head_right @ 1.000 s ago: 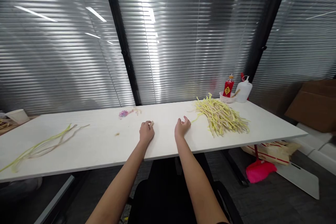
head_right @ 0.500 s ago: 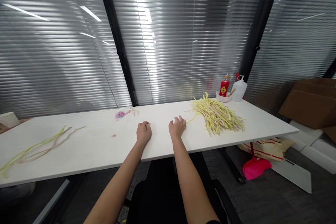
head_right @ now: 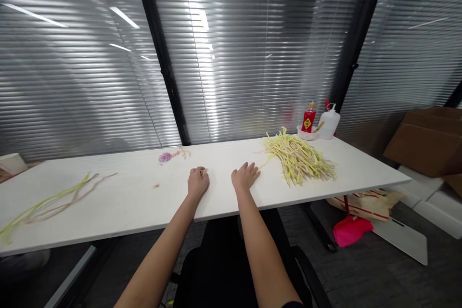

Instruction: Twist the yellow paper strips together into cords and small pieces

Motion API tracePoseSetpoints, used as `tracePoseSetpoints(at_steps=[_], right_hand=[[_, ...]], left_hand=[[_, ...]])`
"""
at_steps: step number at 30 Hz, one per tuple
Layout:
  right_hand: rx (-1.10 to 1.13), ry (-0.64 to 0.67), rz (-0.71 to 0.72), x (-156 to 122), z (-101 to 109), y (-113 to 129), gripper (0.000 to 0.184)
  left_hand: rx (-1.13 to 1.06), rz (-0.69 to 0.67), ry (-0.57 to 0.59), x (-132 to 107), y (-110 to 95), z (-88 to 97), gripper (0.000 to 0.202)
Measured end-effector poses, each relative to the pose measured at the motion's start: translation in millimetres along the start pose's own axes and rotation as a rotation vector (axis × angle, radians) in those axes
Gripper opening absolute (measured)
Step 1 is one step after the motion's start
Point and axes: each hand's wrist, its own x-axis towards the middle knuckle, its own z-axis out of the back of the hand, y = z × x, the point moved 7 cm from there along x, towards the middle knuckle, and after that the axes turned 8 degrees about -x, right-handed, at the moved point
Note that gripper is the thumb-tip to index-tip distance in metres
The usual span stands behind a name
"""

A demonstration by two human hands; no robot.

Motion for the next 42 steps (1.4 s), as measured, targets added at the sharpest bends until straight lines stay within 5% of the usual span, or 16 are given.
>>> tracePoseSetpoints(at_steps=[9,15,26,29,32,35,42], right_hand=[[-0.007,0.030,0.098,-3,0,8,0.051],[-0.007,0.088,0.299,-8,-7,24,0.055],[0.579,0.263,0.698,-30,6,51,0.043],[0.567,0.170,0.681,-26,14,50,0.041],[0.364,0.077,0.491,-15,12,39,0.047],[0.200,0.168,0.361,-11,-1,30,0.062],[0.426,0.287,0.571,-25,2,45,0.050]], left_hand=[[0.016,0.005,0.004,0,0,-1.3,0.029],[0.011,0.004,-0.004,1,1,-1.6,0.029],[-0.027,-0.019,-0.022,0,1,-0.6,0.028],[-0.021,-0.016,-0.023,0,1,-0.5,0.029],[-0.009,-0.009,-0.021,0,1,-0.1,0.029],[-0.015,-0.006,-0.018,0,1,-0.1,0.029],[-0.027,-0.026,-0.033,0,2,-1.4,0.029]])
